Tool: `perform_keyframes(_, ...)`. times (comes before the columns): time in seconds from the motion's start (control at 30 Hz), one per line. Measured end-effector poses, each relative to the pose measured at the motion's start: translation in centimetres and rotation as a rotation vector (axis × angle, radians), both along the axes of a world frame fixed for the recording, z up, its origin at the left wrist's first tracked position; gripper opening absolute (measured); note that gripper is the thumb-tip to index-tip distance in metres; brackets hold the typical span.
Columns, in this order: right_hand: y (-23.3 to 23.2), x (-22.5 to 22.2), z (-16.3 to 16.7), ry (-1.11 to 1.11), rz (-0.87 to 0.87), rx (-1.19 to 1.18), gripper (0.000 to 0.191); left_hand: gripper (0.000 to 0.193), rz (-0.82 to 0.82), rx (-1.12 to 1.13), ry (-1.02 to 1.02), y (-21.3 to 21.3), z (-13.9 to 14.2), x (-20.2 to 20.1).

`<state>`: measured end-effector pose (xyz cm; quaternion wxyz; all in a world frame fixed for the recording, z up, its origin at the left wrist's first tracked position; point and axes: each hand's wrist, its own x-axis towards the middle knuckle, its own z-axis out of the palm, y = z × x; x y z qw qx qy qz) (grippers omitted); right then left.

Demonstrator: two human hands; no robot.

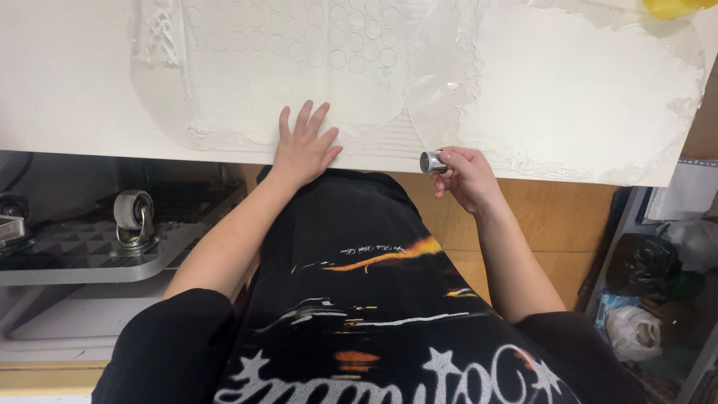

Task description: The person presses a small round metal cutter into a flat white sheet of fondant laid on the table, repeatedly stamping circles across the sheet. They occasionally lift the cutter and clear accumulated scraps from it with their fingers before resuming stamping.

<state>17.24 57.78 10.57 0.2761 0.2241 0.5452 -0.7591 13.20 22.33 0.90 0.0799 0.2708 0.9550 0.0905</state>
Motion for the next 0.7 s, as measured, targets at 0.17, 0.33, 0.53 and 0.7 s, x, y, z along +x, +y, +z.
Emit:
perform_keyframes(0.17,-0.2,-0.1,-0.2,-0.003,0.001,-0.018,0.025,0.063,0.022,0.062,0.155,2.9,-0.1,-0.2)
perform_keyframes(0.33,0.0,-0.3,-0.1,0.002,0.004,-0.02,0.025,0.055,-0.031,0.137,-0.094,3.1,0.4,-0.3)
perform_keyframes(0.53,-0.1,-0.2,-0.4,0.0,-0.002,-0.032,0.027,0.064,0.034,0.112,0.091,3.0,-0.1,-0.6)
perform_keyframes(0.7,-1.1,-1.0,-0.3,0.019,-0.056,-0.007,0.023,0.042,0.013,0.261,-0.094,1.0,0.4,0.2)
